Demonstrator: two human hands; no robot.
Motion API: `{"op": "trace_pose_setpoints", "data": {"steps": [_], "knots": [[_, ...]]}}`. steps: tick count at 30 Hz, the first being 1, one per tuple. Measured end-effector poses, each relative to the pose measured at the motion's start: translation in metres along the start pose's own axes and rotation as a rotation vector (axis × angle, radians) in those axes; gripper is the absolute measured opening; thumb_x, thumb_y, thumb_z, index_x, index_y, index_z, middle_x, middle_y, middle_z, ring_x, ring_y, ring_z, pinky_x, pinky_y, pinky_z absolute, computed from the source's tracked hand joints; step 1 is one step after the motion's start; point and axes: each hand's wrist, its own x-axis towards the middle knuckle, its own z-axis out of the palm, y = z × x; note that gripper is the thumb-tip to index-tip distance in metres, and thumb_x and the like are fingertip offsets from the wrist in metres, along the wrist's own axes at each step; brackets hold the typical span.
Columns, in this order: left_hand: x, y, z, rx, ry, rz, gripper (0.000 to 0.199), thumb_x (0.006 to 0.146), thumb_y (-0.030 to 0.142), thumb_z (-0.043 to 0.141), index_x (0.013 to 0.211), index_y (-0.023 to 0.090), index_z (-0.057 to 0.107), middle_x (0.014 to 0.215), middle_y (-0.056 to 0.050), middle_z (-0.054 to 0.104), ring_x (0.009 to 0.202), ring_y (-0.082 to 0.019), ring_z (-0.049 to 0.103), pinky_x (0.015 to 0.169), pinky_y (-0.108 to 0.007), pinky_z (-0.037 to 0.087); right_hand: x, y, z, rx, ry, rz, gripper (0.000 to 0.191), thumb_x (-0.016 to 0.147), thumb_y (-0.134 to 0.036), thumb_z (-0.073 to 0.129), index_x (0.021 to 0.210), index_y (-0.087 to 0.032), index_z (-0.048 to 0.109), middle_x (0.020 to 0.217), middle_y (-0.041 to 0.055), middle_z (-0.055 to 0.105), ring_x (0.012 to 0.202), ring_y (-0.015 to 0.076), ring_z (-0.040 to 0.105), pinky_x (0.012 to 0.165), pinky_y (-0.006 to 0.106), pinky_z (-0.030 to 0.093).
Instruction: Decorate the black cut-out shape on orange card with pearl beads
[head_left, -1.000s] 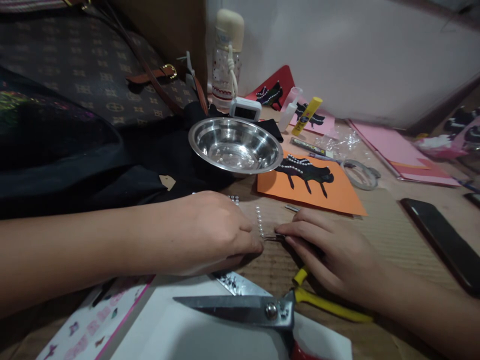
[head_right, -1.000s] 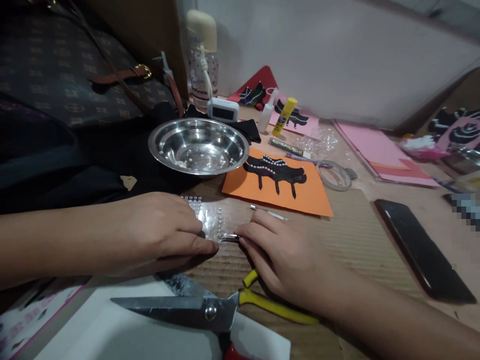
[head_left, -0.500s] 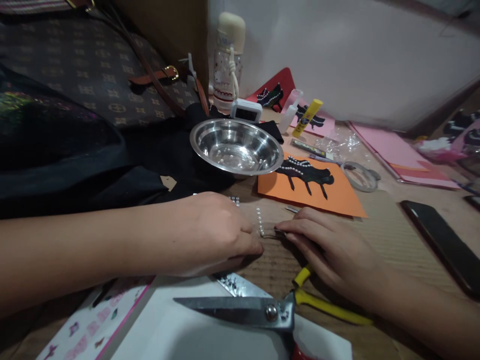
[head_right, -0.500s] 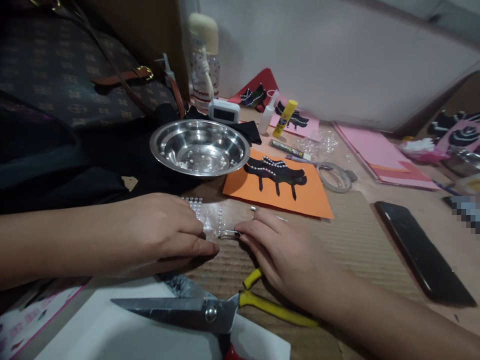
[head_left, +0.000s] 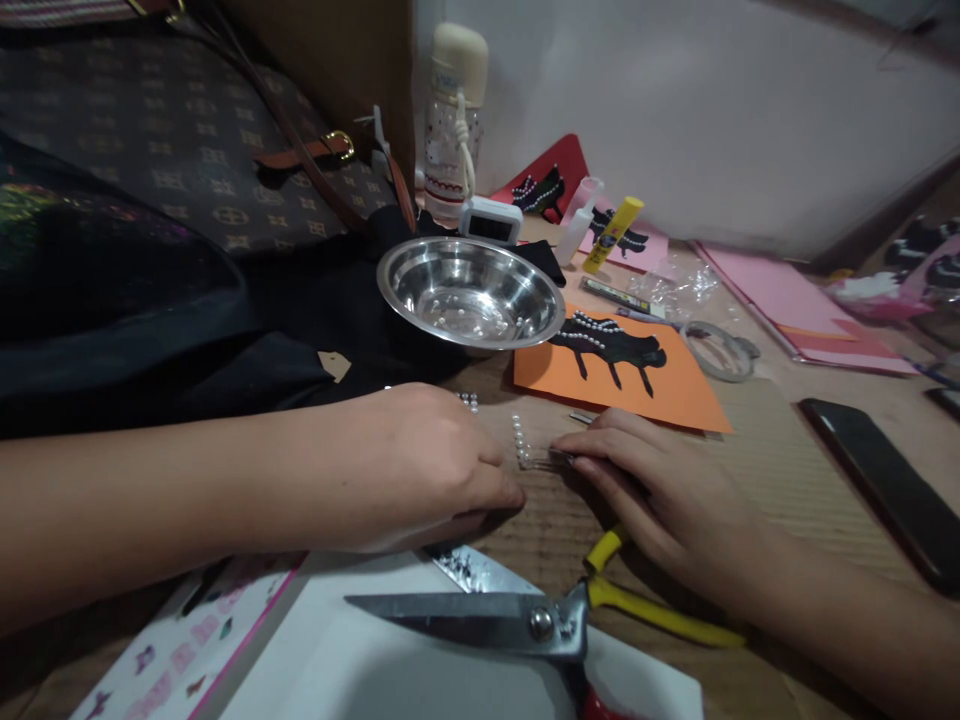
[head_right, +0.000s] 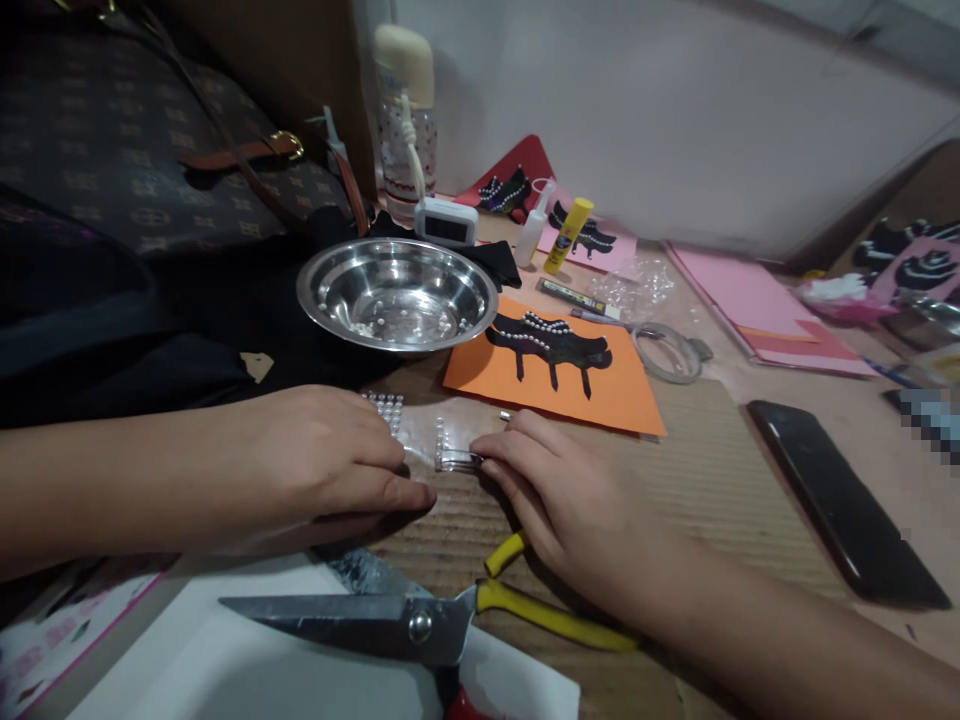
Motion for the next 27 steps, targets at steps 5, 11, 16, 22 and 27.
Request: {"op": "trace_pose_setpoints", "data": {"steps": [5, 11, 16, 22, 27], "knots": [[0.002, -0.001, -0.003, -0.002, -0.067, 0.07, 0.012, 0.093, 0.021, 0.06, 0.093, 0.022, 0.071, 0.076, 0.001, 0.068, 0.06, -0.016, 0.054, 0.055, -0.035, 0.031, 0.001, 0.0, 0.0, 0.027, 0.013, 0.014, 0.018, 0.103, -0.017, 0.043, 0.11, -0.018, 0.061, 0.093, 0.0032, 0.06, 0.083, 0.0137, 0.058, 0.074, 0.026, 0.047], [0.002, -0.001, -0.002, -0.01, -0.064, 0.07, 0.013, 0.094, 0.021, 0.058, 0.095, 0.022, 0.071, 0.081, -0.001, 0.069, 0.062, -0.017, 0.055, 0.056, -0.034, 0.031, 0.001, 0.0, 0.0, 0.053, -0.002, 0.019, 0.018, 0.102, -0.016, 0.044, 0.11, -0.02, 0.061, 0.093, 0.0038, 0.061, 0.085, 0.0156, 0.058, 0.075, 0.028, 0.047], [0.002, -0.002, 0.0, -0.045, 0.022, 0.077, 0.012, 0.094, 0.021, 0.06, 0.093, 0.021, 0.072, 0.078, 0.001, 0.069, 0.063, -0.015, 0.056, 0.06, -0.031, 0.035, 0.0, 0.0, -0.001, 0.032, -0.022, -0.007, 0.018, 0.101, -0.015, 0.046, 0.108, -0.022, 0.061, 0.09, 0.0026, 0.058, 0.081, 0.0158, 0.056, 0.071, 0.027, 0.045], [0.006, -0.007, 0.007, -0.028, 0.185, -0.14, 0.009, 0.093, 0.027, 0.065, 0.094, 0.021, 0.071, 0.077, 0.002, 0.07, 0.068, -0.013, 0.061, 0.063, -0.025, 0.037, 0.0, 0.0, -0.002, 0.018, -0.044, -0.011, 0.02, 0.101, -0.015, 0.045, 0.113, -0.021, 0.06, 0.095, 0.0038, 0.06, 0.086, 0.0169, 0.058, 0.076, 0.029, 0.046], [0.005, -0.005, 0.008, -0.023, 0.185, -0.129, 0.011, 0.095, 0.026, 0.062, 0.098, 0.022, 0.072, 0.08, 0.002, 0.07, 0.071, -0.013, 0.062, 0.065, -0.025, 0.038, -0.001, 0.001, -0.001, 0.033, -0.061, -0.003, 0.02, 0.102, -0.016, 0.045, 0.113, -0.021, 0.06, 0.092, 0.0034, 0.058, 0.082, 0.0164, 0.056, 0.072, 0.028, 0.045]]}}
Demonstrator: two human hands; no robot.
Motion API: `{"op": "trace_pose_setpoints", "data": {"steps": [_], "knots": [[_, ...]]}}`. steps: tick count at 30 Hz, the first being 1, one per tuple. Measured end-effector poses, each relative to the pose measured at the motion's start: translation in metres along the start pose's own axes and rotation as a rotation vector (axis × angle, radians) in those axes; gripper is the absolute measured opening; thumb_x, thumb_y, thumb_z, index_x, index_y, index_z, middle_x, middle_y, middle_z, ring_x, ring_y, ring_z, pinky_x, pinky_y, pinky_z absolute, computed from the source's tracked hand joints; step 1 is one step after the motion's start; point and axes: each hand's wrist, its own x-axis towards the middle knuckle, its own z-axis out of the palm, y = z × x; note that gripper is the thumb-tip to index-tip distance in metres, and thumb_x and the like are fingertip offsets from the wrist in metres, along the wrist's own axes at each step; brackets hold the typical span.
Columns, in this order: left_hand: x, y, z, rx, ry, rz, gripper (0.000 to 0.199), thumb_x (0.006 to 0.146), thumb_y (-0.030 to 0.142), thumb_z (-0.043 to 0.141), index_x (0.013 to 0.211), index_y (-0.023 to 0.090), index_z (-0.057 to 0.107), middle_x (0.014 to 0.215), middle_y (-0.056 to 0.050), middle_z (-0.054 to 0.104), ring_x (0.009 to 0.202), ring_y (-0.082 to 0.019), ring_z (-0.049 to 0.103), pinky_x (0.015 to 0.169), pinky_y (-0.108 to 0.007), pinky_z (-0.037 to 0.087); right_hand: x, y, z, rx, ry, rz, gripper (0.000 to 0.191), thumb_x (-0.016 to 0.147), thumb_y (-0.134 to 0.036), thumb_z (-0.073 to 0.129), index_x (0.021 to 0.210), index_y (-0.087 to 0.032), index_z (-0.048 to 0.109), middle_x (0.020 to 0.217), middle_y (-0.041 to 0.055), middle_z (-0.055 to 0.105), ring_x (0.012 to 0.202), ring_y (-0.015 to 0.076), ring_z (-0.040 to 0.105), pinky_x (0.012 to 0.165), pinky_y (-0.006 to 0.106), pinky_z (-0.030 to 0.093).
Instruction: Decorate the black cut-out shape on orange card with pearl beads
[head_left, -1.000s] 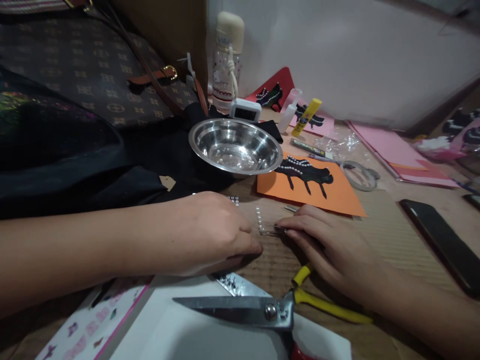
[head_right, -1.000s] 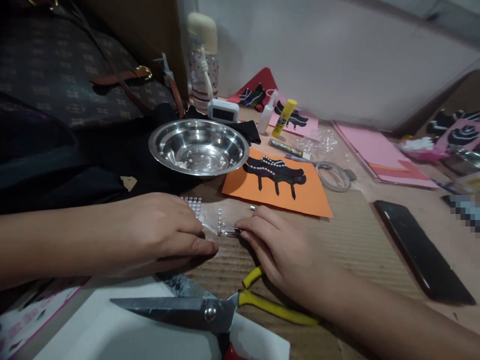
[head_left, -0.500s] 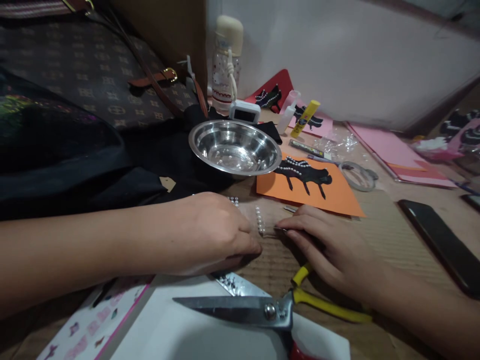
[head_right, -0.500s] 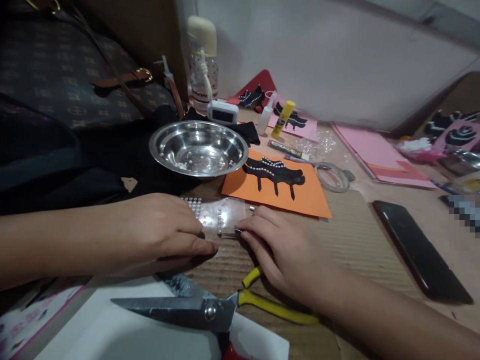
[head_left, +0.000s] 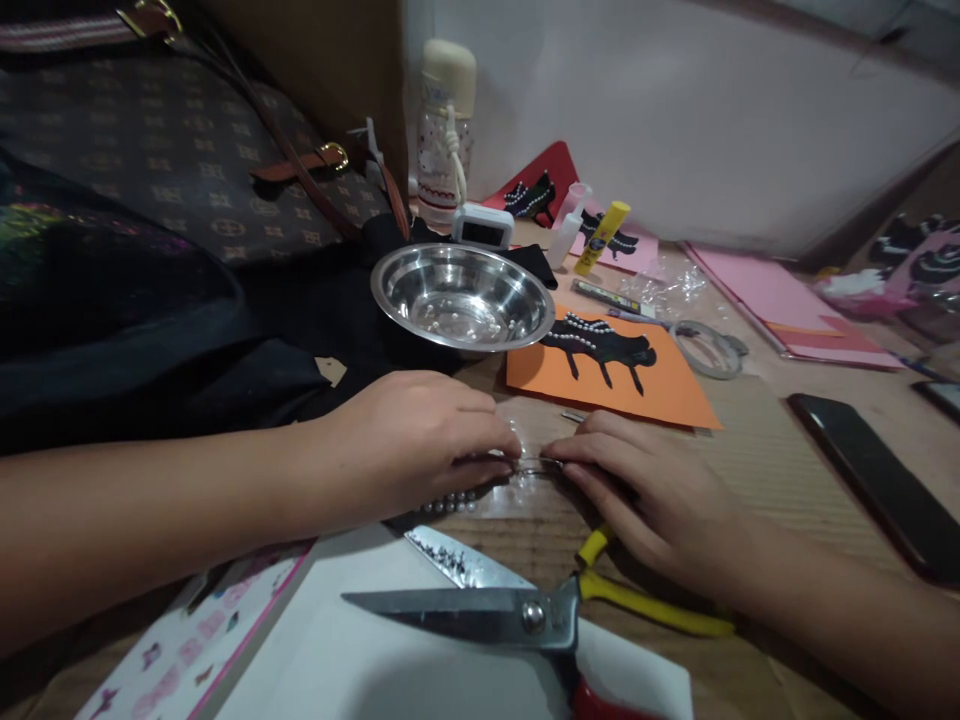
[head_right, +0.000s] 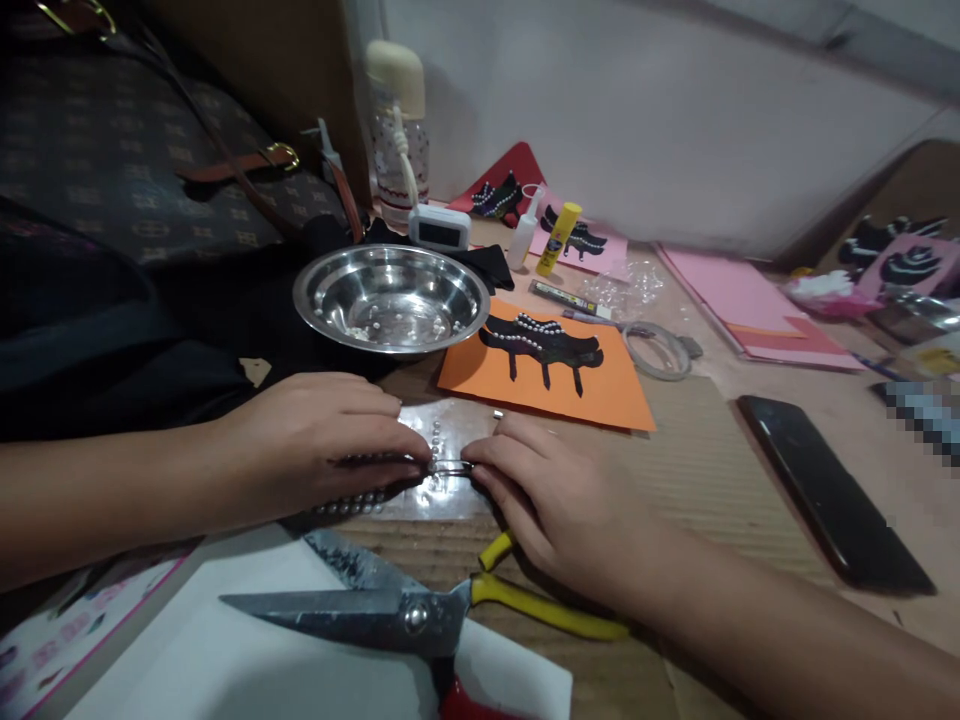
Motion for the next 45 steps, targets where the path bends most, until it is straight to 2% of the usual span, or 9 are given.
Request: {"op": "trace_pose_setpoints", "data": {"steps": [3, 6, 9, 13, 17, 35, 45], "knots": [[-0.0004, 0.0016, -0.0003, 0.006, 0.015, 0.009, 0.013, 0.097, 0.027, 0.061, 0.097, 0.022, 0.073, 0.08, 0.002, 0.07, 0.071, -0.013, 0.063, 0.065, -0.025, 0.039, -0.0005, 0.0005, 0.0, 0.002, -0.003, -0.016, 0.019, 0.102, -0.016, 0.045, 0.113, -0.02, 0.06, 0.092, 0.0032, 0.057, 0.083, 0.0162, 0.055, 0.073, 0.029, 0.044], [0.0002, 0.0018, 0.0014, -0.018, 0.025, -0.039, 0.01, 0.094, 0.027, 0.064, 0.093, 0.023, 0.074, 0.076, 0.003, 0.07, 0.068, -0.012, 0.062, 0.063, -0.023, 0.039, -0.0007, 0.0012, -0.0005, 0.018, -0.01, -0.018, 0.019, 0.102, -0.016, 0.045, 0.114, -0.02, 0.06, 0.093, 0.0032, 0.057, 0.084, 0.0158, 0.055, 0.074, 0.028, 0.043], [0.0008, 0.0008, 0.004, -0.073, -0.018, -0.101, 0.008, 0.09, 0.026, 0.07, 0.096, 0.024, 0.074, 0.077, 0.004, 0.071, 0.067, -0.011, 0.063, 0.062, -0.022, 0.04, -0.0005, 0.0019, -0.0007, 0.024, -0.013, -0.013, 0.019, 0.103, -0.016, 0.045, 0.114, -0.021, 0.059, 0.096, 0.0032, 0.058, 0.085, 0.0157, 0.055, 0.075, 0.029, 0.044], [0.002, 0.0001, 0.0057, -0.17, -0.063, -0.105, 0.016, 0.092, 0.027, 0.068, 0.106, 0.024, 0.074, 0.085, 0.003, 0.074, 0.075, -0.011, 0.067, 0.068, -0.02, 0.044, -0.0003, 0.0029, 0.0003, 0.026, -0.028, -0.019, 0.02, 0.103, -0.017, 0.045, 0.117, -0.021, 0.059, 0.096, 0.0029, 0.058, 0.084, 0.0152, 0.055, 0.074, 0.028, 0.044], [0.0045, 0.0012, 0.0048, -0.225, -0.08, -0.113, 0.013, 0.091, 0.024, 0.068, 0.101, 0.023, 0.075, 0.086, 0.003, 0.075, 0.075, -0.011, 0.068, 0.068, -0.02, 0.044, -0.0009, 0.0039, 0.0009, 0.019, -0.016, -0.038, 0.02, 0.103, -0.018, 0.046, 0.118, -0.022, 0.059, 0.097, 0.0035, 0.057, 0.085, 0.016, 0.056, 0.073, 0.028, 0.045], [0.0058, 0.0043, 0.0025, -0.107, -0.089, -0.149, 0.004, 0.088, 0.025, 0.07, 0.09, 0.023, 0.073, 0.079, 0.004, 0.072, 0.07, -0.011, 0.065, 0.065, -0.021, 0.041, -0.0001, 0.0004, -0.001, 0.001, -0.002, -0.052, 0.02, 0.102, -0.015, 0.044, 0.114, -0.019, 0.059, 0.095, 0.0047, 0.059, 0.084, 0.0166, 0.056, 0.073, 0.029, 0.046], [0.0024, 0.0033, 0.0025, -0.077, -0.13, -0.112, 0.009, 0.083, 0.018, 0.065, 0.088, 0.023, 0.071, 0.082, 0.003, 0.072, 0.076, -0.014, 0.066, 0.07, -0.024, 0.043, -0.0001, 0.0007, 0.0005, -0.033, 0.002, -0.06, 0.019, 0.102, -0.018, 0.044, 0.113, -0.02, 0.06, 0.091, 0.0053, 0.059, 0.079, 0.0177, 0.057, 0.068, 0.031, 0.045]]}}
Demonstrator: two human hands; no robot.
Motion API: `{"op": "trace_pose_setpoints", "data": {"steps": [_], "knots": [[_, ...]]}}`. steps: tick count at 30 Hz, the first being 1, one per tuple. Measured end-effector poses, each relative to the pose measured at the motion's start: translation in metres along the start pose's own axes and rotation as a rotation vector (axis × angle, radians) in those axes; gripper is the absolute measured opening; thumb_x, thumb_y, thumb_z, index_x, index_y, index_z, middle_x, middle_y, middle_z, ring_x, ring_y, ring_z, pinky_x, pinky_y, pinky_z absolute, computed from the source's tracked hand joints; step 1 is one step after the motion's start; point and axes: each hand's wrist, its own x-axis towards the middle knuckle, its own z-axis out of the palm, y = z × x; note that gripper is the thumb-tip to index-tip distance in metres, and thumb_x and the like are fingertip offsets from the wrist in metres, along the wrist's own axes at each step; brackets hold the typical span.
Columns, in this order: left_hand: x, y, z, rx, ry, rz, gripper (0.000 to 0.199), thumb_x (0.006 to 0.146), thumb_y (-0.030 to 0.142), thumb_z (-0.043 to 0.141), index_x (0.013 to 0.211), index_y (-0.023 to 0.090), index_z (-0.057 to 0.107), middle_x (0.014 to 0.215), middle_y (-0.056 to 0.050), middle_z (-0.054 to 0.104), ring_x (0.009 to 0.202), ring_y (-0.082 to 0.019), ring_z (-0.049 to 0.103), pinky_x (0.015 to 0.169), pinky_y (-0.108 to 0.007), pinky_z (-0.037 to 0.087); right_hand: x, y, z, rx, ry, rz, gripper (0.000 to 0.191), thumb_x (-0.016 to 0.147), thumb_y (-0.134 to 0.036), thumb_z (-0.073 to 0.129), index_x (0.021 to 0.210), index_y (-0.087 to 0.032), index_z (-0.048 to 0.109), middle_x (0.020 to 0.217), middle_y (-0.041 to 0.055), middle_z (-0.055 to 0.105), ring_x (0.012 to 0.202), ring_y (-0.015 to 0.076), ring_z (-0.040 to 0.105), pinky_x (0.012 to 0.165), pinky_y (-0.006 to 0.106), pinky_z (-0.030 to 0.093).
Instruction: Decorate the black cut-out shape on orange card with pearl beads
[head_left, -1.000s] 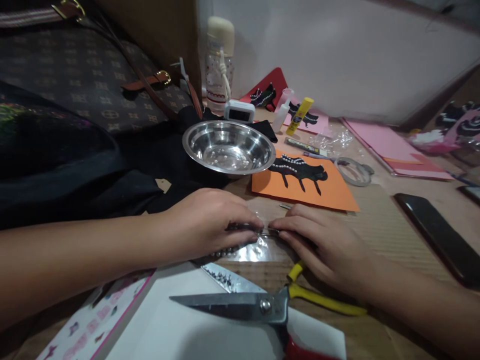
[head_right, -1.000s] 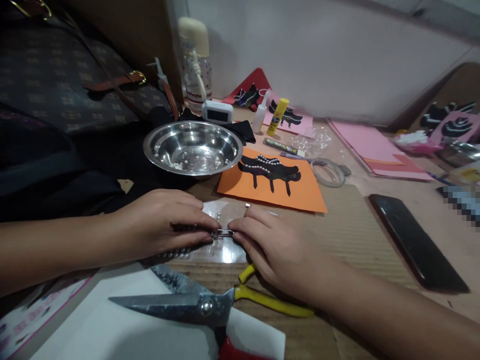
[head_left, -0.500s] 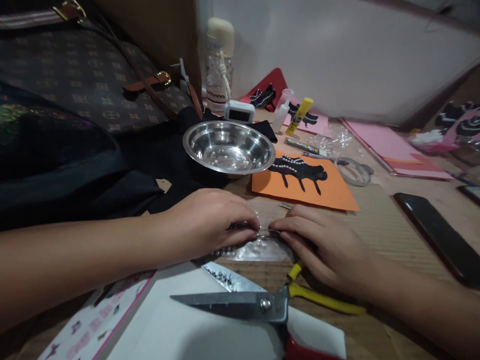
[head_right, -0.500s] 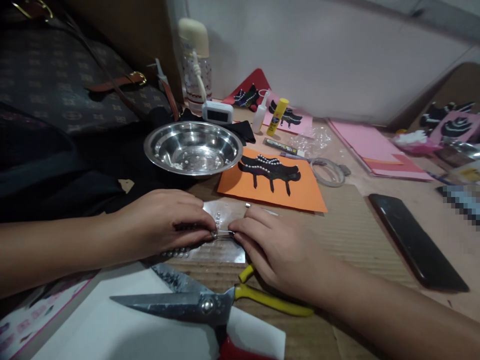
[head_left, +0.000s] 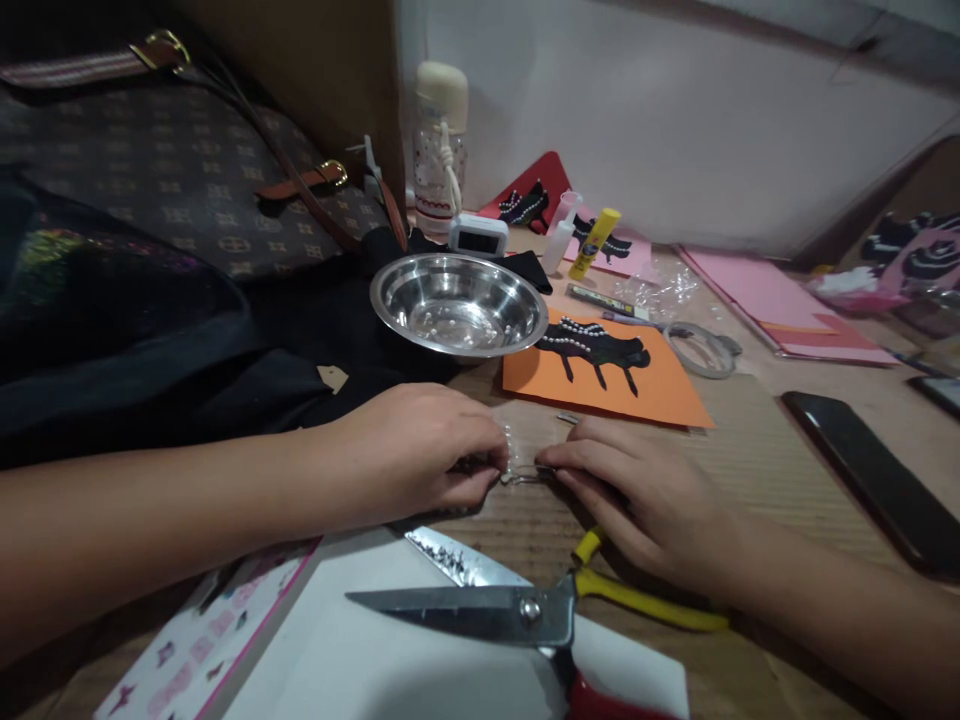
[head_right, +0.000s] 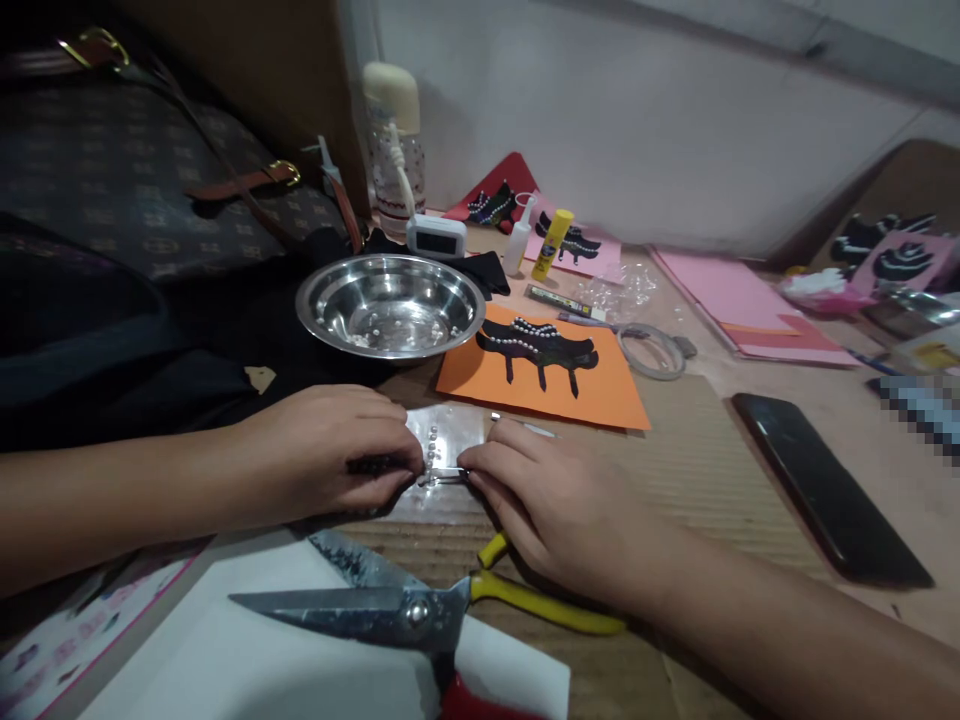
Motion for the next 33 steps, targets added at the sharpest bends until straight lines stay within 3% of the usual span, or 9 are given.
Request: {"op": "trace_pose_setpoints", "data": {"steps": [7, 14, 24, 28, 33], "knots": [[-0.001, 0.005, -0.008, 0.045, 0.004, -0.034, 0.01, 0.087, 0.029, 0.069, 0.093, 0.022, 0.07, 0.082, 0.002, 0.07, 0.074, -0.015, 0.065, 0.068, -0.026, 0.042, 0.0, -0.001, -0.001, 0.034, 0.008, 0.013, 0.019, 0.102, -0.016, 0.043, 0.113, -0.019, 0.059, 0.094, 0.0049, 0.058, 0.081, 0.0168, 0.056, 0.071, 0.03, 0.045], [0.002, 0.007, 0.0, 0.106, 0.031, -0.009, 0.005, 0.088, 0.025, 0.068, 0.087, 0.021, 0.071, 0.079, 0.002, 0.071, 0.073, -0.015, 0.065, 0.067, -0.026, 0.042, 0.0, -0.001, -0.001, 0.029, -0.005, 0.01, 0.02, 0.102, -0.016, 0.043, 0.114, -0.019, 0.059, 0.093, 0.0051, 0.058, 0.081, 0.0173, 0.056, 0.071, 0.031, 0.046], [-0.001, 0.01, -0.007, 0.007, -0.078, -0.089, 0.007, 0.088, 0.025, 0.061, 0.086, 0.02, 0.067, 0.081, 0.002, 0.067, 0.074, -0.015, 0.062, 0.067, -0.027, 0.041, 0.0, 0.001, 0.001, 0.025, -0.011, 0.02, 0.02, 0.104, -0.018, 0.042, 0.114, -0.019, 0.059, 0.093, 0.0042, 0.058, 0.08, 0.0169, 0.056, 0.07, 0.03, 0.044], [-0.001, 0.015, -0.026, 0.041, 0.027, -0.059, 0.01, 0.091, 0.025, 0.058, 0.088, 0.02, 0.065, 0.08, 0.001, 0.067, 0.072, -0.014, 0.061, 0.066, -0.026, 0.04, -0.001, 0.0, 0.0, 0.036, -0.009, 0.032, 0.02, 0.103, -0.018, 0.042, 0.113, -0.019, 0.059, 0.094, 0.0047, 0.059, 0.081, 0.0174, 0.057, 0.072, 0.03, 0.045], [0.003, 0.001, -0.059, 0.299, 0.333, -0.08, 0.012, 0.094, 0.03, 0.06, 0.091, 0.02, 0.067, 0.084, 0.001, 0.07, 0.076, -0.015, 0.063, 0.069, -0.025, 0.041, -0.001, -0.004, -0.001, 0.003, -0.022, 0.075, 0.021, 0.103, -0.021, 0.041, 0.112, -0.022, 0.061, 0.093, 0.0046, 0.06, 0.078, 0.0186, 0.059, 0.069, 0.031, 0.047]]}}
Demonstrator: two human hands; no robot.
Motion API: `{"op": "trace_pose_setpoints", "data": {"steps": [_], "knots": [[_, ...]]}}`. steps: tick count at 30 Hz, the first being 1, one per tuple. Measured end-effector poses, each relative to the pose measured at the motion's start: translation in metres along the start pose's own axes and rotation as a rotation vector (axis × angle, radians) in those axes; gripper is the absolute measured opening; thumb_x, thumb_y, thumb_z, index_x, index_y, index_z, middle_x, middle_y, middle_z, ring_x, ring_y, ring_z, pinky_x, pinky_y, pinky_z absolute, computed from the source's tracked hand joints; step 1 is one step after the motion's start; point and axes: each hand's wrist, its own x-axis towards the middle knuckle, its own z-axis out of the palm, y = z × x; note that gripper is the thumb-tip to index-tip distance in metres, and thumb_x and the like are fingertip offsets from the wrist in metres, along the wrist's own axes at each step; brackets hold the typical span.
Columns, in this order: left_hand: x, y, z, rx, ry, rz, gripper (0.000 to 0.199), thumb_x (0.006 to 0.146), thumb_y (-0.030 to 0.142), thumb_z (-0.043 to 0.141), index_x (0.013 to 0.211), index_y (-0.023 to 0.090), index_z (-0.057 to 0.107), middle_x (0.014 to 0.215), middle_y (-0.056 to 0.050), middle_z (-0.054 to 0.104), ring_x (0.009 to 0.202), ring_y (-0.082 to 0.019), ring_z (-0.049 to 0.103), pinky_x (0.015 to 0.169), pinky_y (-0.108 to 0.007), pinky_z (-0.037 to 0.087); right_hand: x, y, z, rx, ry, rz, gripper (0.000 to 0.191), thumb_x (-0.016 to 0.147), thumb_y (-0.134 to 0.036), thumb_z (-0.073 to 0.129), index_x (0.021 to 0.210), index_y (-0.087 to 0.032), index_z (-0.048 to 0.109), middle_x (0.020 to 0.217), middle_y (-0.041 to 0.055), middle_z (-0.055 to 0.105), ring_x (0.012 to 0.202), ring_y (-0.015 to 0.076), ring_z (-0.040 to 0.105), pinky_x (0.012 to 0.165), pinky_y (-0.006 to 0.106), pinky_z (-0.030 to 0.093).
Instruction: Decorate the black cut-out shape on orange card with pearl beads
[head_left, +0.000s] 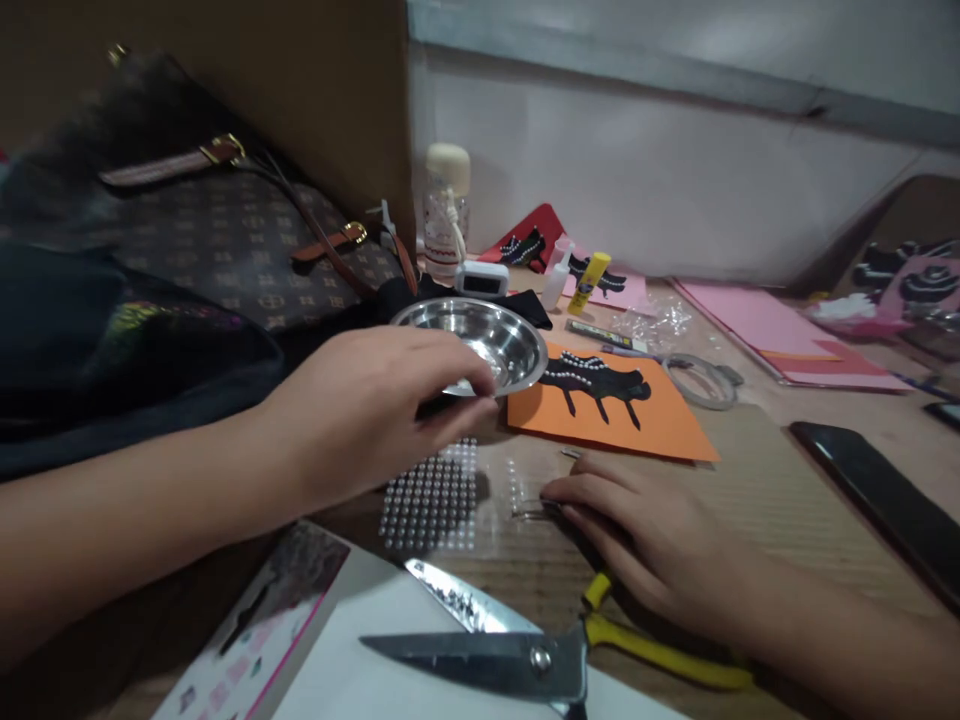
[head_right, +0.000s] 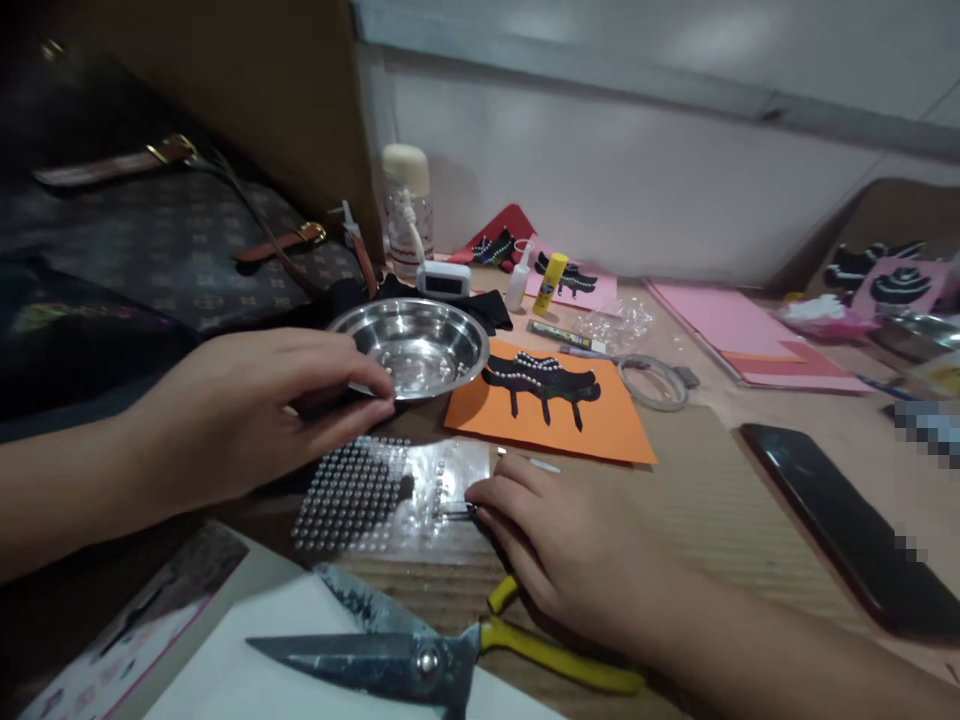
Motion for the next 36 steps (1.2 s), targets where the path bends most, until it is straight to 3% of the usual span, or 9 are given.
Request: {"op": "trace_pose_setpoints", "data": {"steps": [7, 12, 14, 17, 21, 24, 27, 32, 36], "knots": [[0.008, -0.049, 0.002, 0.173, -0.014, -0.192, 0.023, 0.096, 0.037, 0.058, 0.094, 0.019, 0.072, 0.087, -0.002, 0.072, 0.077, -0.017, 0.065, 0.068, -0.027, 0.043, 0.002, -0.002, 0.001, 0.053, -0.012, 0.026, 0.024, 0.103, -0.019, 0.038, 0.109, -0.023, 0.061, 0.096, 0.0047, 0.062, 0.083, 0.0177, 0.062, 0.073, 0.03, 0.051], [0.004, -0.02, -0.001, -0.005, -0.02, -0.141, 0.024, 0.098, 0.026, 0.05, 0.11, 0.019, 0.07, 0.099, -0.004, 0.069, 0.089, -0.017, 0.065, 0.077, -0.027, 0.046, 0.002, -0.001, 0.001, 0.046, 0.005, 0.012, 0.024, 0.103, -0.02, 0.038, 0.11, -0.022, 0.061, 0.094, 0.0045, 0.061, 0.08, 0.0177, 0.06, 0.071, 0.031, 0.05], [-0.002, -0.001, 0.003, -0.142, -0.096, -0.072, 0.019, 0.097, 0.026, 0.054, 0.105, 0.021, 0.07, 0.095, -0.001, 0.069, 0.086, -0.015, 0.065, 0.075, -0.025, 0.047, 0.002, 0.0, 0.001, 0.029, 0.011, -0.002, 0.024, 0.103, -0.019, 0.038, 0.11, -0.022, 0.061, 0.093, 0.0043, 0.06, 0.079, 0.018, 0.059, 0.07, 0.032, 0.048], [-0.011, 0.019, 0.016, -0.103, -0.253, 0.02, 0.013, 0.092, 0.03, 0.064, 0.099, 0.022, 0.071, 0.084, 0.0, 0.067, 0.074, -0.017, 0.063, 0.064, -0.028, 0.043, 0.001, 0.0, 0.001, 0.009, 0.009, -0.026, 0.023, 0.102, -0.019, 0.041, 0.111, -0.021, 0.061, 0.092, 0.0043, 0.06, 0.078, 0.0183, 0.058, 0.069, 0.032, 0.046], [-0.015, 0.022, 0.03, -0.032, -0.458, 0.055, 0.016, 0.09, 0.033, 0.067, 0.099, 0.021, 0.072, 0.085, -0.002, 0.067, 0.074, -0.02, 0.064, 0.061, -0.03, 0.041, -0.001, 0.0, 0.001, -0.081, 0.023, -0.102, 0.024, 0.101, -0.016, 0.041, 0.112, -0.017, 0.062, 0.09, 0.0057, 0.06, 0.074, 0.0185, 0.056, 0.064, 0.031, 0.043], [-0.013, 0.018, 0.033, -0.006, -0.52, 0.03, 0.017, 0.091, 0.036, 0.067, 0.099, 0.022, 0.072, 0.087, -0.001, 0.067, 0.077, -0.021, 0.066, 0.063, -0.031, 0.042, -0.004, -0.002, -0.002, -0.215, 0.055, -0.184, 0.024, 0.1, -0.016, 0.042, 0.111, -0.014, 0.063, 0.083, 0.0057, 0.059, 0.068, 0.0188, 0.052, 0.058, 0.032, 0.039], [-0.012, 0.014, 0.033, 0.02, -0.499, 0.038, 0.018, 0.092, 0.038, 0.066, 0.099, 0.023, 0.072, 0.085, -0.001, 0.066, 0.076, -0.022, 0.066, 0.063, -0.032, 0.042, -0.006, -0.005, -0.005, -0.258, 0.102, -0.226, 0.021, 0.099, -0.015, 0.044, 0.11, -0.014, 0.063, 0.081, 0.0051, 0.058, 0.066, 0.0183, 0.051, 0.056, 0.032, 0.037], [-0.014, 0.011, 0.036, 0.012, -0.439, 0.046, 0.017, 0.092, 0.034, 0.065, 0.1, 0.021, 0.073, 0.086, -0.002, 0.066, 0.075, -0.021, 0.064, 0.063, -0.032, 0.044, -0.003, -0.004, -0.005, -0.021, 0.132, -0.17, 0.022, 0.099, -0.012, 0.044, 0.113, -0.018, 0.06, 0.088, 0.0042, 0.059, 0.074, 0.0155, 0.055, 0.063, 0.028, 0.045], [-0.019, 0.013, 0.038, -0.105, -0.305, 0.05, 0.036, 0.097, 0.021, 0.049, 0.13, 0.016, 0.062, 0.093, -0.007, 0.063, 0.078, -0.019, 0.06, 0.065, -0.03, 0.047, -0.001, -0.001, -0.003, 0.082, 0.2, -0.12, 0.025, 0.099, -0.011, 0.044, 0.118, -0.02, 0.058, 0.097, 0.0057, 0.059, 0.085, 0.0157, 0.059, 0.074, 0.028, 0.051]]}}
